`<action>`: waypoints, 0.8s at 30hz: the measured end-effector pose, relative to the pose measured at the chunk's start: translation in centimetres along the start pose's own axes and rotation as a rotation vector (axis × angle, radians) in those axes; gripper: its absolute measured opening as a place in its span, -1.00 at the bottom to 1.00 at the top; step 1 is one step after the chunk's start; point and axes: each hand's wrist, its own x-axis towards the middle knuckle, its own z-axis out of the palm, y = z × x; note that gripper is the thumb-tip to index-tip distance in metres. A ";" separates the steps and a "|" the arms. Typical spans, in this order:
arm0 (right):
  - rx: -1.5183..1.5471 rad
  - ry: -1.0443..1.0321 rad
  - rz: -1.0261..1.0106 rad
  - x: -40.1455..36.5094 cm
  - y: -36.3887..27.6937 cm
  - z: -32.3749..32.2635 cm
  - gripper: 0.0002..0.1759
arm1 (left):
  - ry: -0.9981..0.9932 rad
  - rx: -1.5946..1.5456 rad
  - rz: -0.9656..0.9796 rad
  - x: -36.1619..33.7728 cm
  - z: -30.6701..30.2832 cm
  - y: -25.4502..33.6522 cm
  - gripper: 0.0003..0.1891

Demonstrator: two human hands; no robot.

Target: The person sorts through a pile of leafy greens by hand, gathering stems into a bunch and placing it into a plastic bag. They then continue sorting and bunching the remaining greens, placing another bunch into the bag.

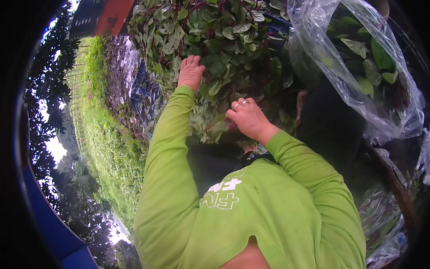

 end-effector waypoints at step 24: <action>-0.009 -0.056 0.100 0.2 -0.3 0.1 -0.69 | -0.049 -0.670 -0.780 2.7 7.4 0.5 -0.56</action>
